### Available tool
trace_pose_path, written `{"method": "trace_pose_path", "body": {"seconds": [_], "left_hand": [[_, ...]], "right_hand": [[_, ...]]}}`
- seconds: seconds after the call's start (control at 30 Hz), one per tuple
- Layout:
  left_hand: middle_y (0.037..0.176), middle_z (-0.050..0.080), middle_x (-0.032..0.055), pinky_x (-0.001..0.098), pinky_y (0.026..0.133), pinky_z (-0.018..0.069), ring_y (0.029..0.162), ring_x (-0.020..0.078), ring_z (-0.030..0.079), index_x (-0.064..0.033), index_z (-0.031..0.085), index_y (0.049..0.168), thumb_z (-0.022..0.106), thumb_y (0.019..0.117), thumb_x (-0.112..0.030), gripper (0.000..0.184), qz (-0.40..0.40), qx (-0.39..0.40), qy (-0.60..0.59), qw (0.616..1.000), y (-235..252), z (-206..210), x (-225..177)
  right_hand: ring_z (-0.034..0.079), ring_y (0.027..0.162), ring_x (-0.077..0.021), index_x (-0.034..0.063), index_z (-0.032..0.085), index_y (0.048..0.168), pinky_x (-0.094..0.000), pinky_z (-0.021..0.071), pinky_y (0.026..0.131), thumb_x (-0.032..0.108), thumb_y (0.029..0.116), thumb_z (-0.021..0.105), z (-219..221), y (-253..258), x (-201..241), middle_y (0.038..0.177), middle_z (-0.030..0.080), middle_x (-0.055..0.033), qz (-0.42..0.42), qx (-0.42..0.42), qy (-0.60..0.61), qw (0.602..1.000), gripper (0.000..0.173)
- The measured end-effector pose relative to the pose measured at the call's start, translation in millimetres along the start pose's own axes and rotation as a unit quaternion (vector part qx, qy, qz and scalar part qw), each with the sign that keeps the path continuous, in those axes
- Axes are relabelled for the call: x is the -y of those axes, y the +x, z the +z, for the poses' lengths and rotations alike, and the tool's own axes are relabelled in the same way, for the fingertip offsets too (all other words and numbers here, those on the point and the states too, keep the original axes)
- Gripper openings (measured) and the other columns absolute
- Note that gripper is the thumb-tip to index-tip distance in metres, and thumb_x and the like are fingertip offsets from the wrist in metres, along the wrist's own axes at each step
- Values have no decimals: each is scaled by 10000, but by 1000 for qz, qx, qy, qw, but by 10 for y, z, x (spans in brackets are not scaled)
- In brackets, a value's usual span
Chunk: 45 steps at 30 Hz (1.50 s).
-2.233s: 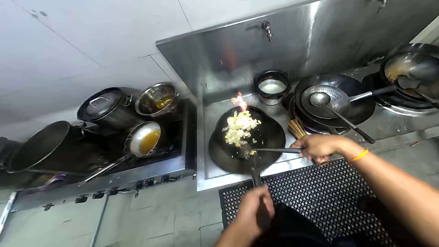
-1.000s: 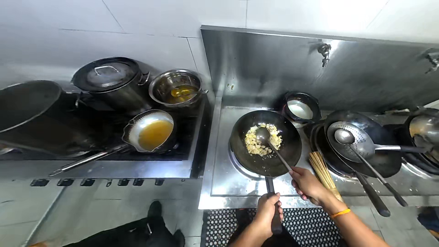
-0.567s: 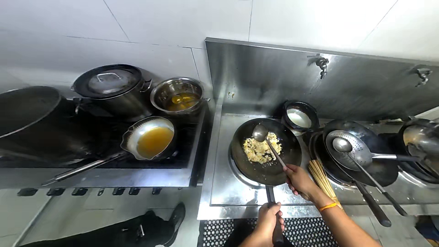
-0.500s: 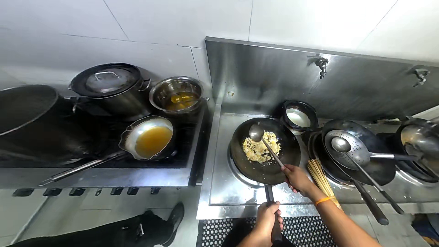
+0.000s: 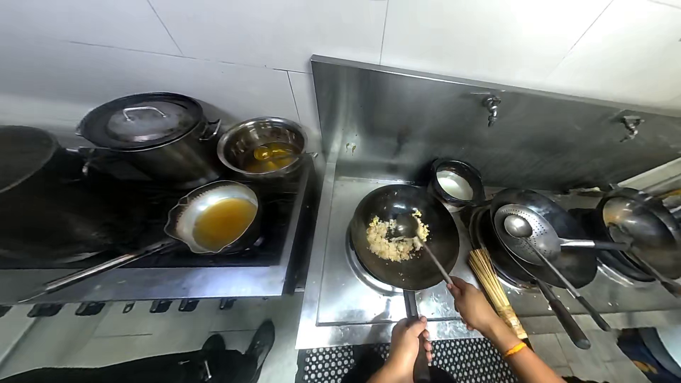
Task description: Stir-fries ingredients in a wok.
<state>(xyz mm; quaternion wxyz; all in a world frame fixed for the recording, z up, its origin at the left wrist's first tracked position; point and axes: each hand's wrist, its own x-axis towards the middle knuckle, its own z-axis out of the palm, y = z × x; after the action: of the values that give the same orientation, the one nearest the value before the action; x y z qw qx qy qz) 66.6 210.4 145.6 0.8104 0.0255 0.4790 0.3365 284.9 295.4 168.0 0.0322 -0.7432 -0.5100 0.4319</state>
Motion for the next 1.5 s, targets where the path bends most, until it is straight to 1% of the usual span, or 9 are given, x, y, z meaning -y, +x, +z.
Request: {"method": "trace_pose_path", "body": {"seconds": [0.1,0.33,0.53,0.8,1.0,1.13,1.23,1.37,1.5], "left_hand": [[743,626,99,322,478,570,526,184,619,-26,566,1125,618,1039,-273,266,2,2,1,1000,20,-41,-17],[781,627,99,314,483,570,534,179,616,-34,560,1159,621,1035,-277,279,-6,-17,13,1000,-15,-48,-44],[779,625,95,307,490,565,547,173,617,-35,574,1146,610,1042,-303,290,-1,-9,22,1000,-48,-69,-65],[805,636,105,312,482,570,545,185,624,-43,570,1188,618,1039,-319,317,-8,-10,33,999,-50,-114,-89],[889,670,148,369,562,607,616,238,671,-80,518,1300,609,1041,-346,382,-50,10,34,998,-114,-116,-219],[935,682,167,399,613,617,682,263,693,-114,474,1372,604,1043,-313,406,-88,58,18,994,-136,-245,-307],[843,619,108,319,475,556,542,182,605,-111,512,1279,599,1030,-285,315,-100,25,-4,995,-154,-216,-327],[695,516,45,277,428,521,476,137,540,-70,523,1082,569,1048,-231,171,-70,-17,-47,996,-612,531,-280],[674,512,28,250,399,510,455,112,533,-70,533,1028,564,1037,-196,130,-61,5,-64,996,-675,417,-293]], "right_hand": [[543,423,-227,238,521,1428,-426,519,390,488,1083,426,88,-94,-88,641,563,-78,1,-55,97,994,436],[511,441,-183,303,542,1454,-352,481,408,504,1073,449,-189,-462,92,688,572,-65,28,136,118,983,441],[511,426,-216,210,512,1408,-402,496,387,513,1082,419,78,64,-49,642,525,-68,3,-38,164,986,455],[506,447,-174,285,561,1404,-342,481,417,540,1068,439,-280,-430,77,684,557,-52,11,174,102,979,439],[530,436,-203,179,537,1335,-377,505,403,510,1086,421,162,147,152,655,548,-66,9,1,191,982,431],[623,561,-226,225,578,1359,-438,569,532,536,1060,451,-540,-19,380,780,639,-88,-52,110,-120,985,449],[702,916,-328,340,713,1171,-625,557,767,532,963,614,-1159,-543,952,1007,732,-81,-46,22,-380,924,299],[703,855,-369,151,687,1087,-592,570,680,325,924,668,-563,-518,1080,970,703,-150,-43,-51,-367,928,239],[699,810,-288,228,704,1125,-573,573,708,465,982,624,-725,-610,674,914,712,-76,-126,11,-296,947,288]]}}
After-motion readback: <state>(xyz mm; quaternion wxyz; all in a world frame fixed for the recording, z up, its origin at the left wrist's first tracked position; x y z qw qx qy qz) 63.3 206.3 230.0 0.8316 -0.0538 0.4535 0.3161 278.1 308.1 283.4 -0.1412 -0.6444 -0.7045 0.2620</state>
